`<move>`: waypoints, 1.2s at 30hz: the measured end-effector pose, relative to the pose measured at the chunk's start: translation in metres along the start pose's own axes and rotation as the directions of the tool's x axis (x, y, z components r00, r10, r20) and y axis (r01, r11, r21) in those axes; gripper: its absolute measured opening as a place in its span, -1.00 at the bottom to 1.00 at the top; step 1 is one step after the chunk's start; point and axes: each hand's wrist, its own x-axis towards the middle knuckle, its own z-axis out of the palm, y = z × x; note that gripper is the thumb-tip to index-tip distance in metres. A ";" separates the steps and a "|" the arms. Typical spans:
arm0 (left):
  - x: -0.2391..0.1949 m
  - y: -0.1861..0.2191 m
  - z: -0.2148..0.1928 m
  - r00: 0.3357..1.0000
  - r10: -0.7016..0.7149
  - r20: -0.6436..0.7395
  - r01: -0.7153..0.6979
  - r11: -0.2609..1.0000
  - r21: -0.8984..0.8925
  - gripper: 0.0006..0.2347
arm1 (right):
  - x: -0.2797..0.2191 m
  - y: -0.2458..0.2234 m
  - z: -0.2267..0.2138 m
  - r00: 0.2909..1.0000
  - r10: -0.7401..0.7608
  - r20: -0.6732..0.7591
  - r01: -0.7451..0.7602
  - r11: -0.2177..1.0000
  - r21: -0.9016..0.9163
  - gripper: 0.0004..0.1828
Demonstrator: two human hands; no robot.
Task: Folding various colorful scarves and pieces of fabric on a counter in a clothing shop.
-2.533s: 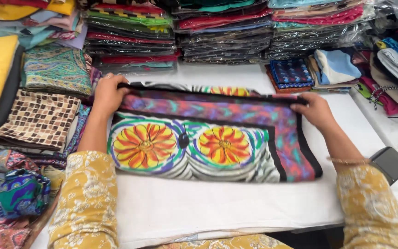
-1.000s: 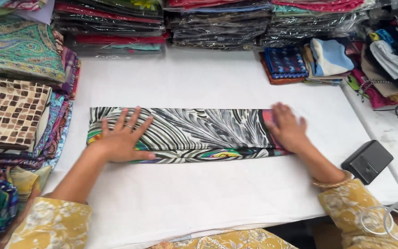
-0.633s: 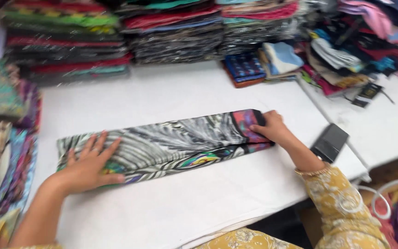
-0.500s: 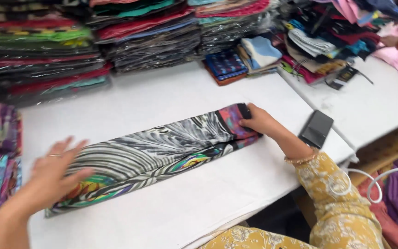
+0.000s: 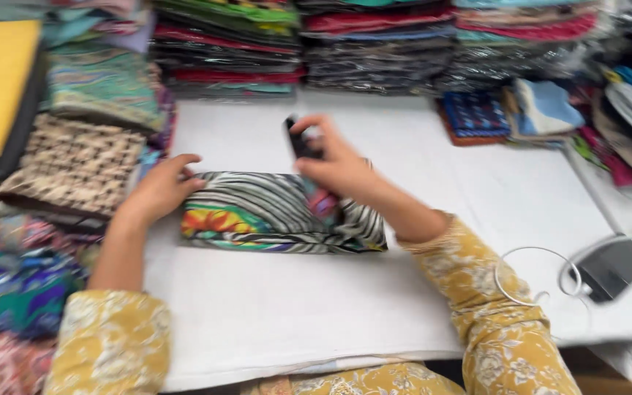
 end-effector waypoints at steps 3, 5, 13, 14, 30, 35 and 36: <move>0.001 -0.006 -0.002 1.000 0.022 0.011 -0.022 0.999 -0.034 -0.52 | 0.028 0.035 0.060 0.988 -0.013 0.151 0.045 0.976 -0.214 -0.42; 0.000 -0.006 -0.008 0.999 0.018 0.033 -0.017 0.999 -0.034 -0.48 | 0.037 0.040 0.083 0.974 0.002 0.224 0.075 0.939 -0.335 -0.43; -0.001 0.009 -0.015 0.987 0.046 0.152 -0.048 0.999 0.008 -0.35 | 0.059 -0.005 0.113 0.986 0.101 0.130 -0.049 0.935 -0.352 -0.46; -0.003 0.010 -0.016 0.988 0.040 0.151 -0.041 0.999 0.004 -0.35 | 0.056 -0.008 0.104 0.985 0.105 0.136 -0.051 0.934 -0.353 -0.46; -0.012 0.045 0.007 0.992 -0.071 0.103 0.046 0.972 0.229 -0.23 | -0.069 0.065 -0.045 0.771 0.617 -0.158 -0.635 0.728 -0.258 -0.53; -0.012 0.056 0.011 0.995 -0.037 0.088 0.021 0.984 0.180 -0.20 | -0.062 0.063 -0.035 0.829 0.534 -0.163 -0.559 0.791 -0.250 -0.56; -0.015 0.067 0.010 0.996 -0.051 0.071 0.041 0.990 0.134 -0.21 | -0.062 0.072 -0.050 0.884 0.446 -0.141 -0.467 0.858 -0.216 -0.57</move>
